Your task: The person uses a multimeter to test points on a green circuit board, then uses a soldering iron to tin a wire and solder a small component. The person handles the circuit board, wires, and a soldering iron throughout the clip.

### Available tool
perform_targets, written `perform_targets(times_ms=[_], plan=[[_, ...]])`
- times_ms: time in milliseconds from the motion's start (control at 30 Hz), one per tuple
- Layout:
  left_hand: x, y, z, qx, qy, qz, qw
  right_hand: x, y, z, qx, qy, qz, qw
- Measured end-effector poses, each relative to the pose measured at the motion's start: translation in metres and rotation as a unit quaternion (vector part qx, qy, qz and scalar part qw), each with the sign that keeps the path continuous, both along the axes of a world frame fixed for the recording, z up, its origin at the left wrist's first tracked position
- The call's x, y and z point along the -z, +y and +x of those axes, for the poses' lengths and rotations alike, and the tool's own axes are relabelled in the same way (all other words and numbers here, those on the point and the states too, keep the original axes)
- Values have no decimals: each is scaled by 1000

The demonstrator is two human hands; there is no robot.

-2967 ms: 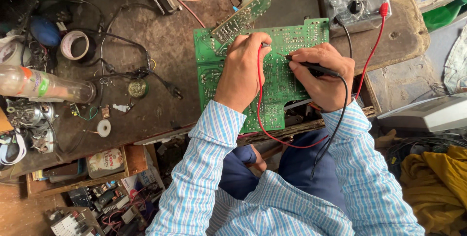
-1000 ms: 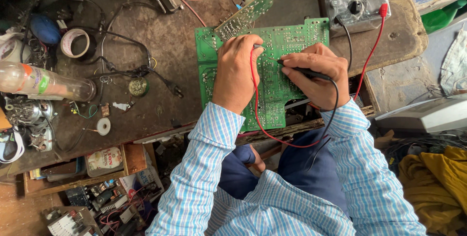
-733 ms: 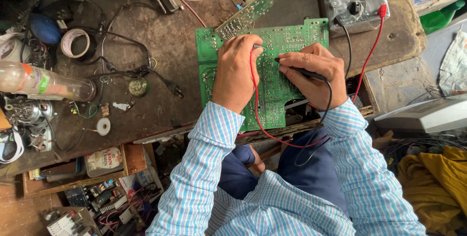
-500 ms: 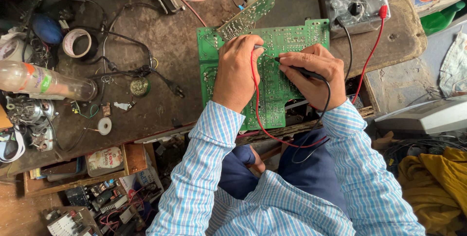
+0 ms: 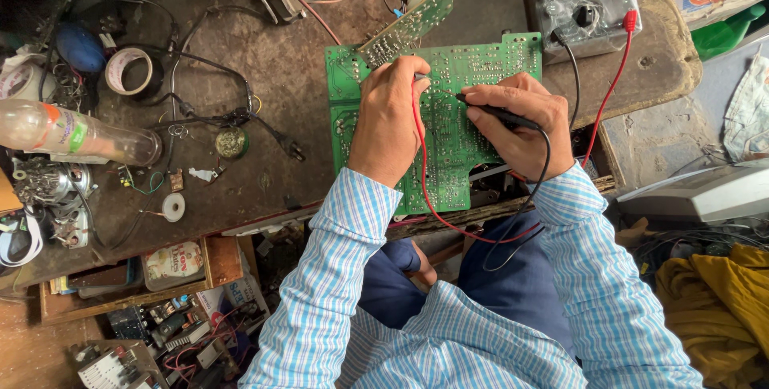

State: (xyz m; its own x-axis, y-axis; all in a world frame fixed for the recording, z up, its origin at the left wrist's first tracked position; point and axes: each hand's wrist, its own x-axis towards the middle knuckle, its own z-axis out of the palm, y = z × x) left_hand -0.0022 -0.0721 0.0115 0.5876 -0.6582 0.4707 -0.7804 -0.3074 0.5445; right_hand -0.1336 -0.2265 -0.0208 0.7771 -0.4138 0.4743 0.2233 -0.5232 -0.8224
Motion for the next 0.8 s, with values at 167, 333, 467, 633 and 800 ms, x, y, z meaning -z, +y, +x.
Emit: perform_targets(times_ms=[167,333,467,633,800], plan=[[-1,1,0,9,9,2,1000,0,-1,0,-22,-26,-6,999],[-1,0,3,17,1,-7,1000,1,-2,0,-30,-35,-4,999],[-1,1,4,25,-1,-13,1000,1,0,0,-25,-21,-12,999],[0,1,6,31,3,-22,999,-1,2,1,-27,-18,-31,999],[0,3,6,31,5,-22,999,-1,2,2,-30,-9,-50,998]])
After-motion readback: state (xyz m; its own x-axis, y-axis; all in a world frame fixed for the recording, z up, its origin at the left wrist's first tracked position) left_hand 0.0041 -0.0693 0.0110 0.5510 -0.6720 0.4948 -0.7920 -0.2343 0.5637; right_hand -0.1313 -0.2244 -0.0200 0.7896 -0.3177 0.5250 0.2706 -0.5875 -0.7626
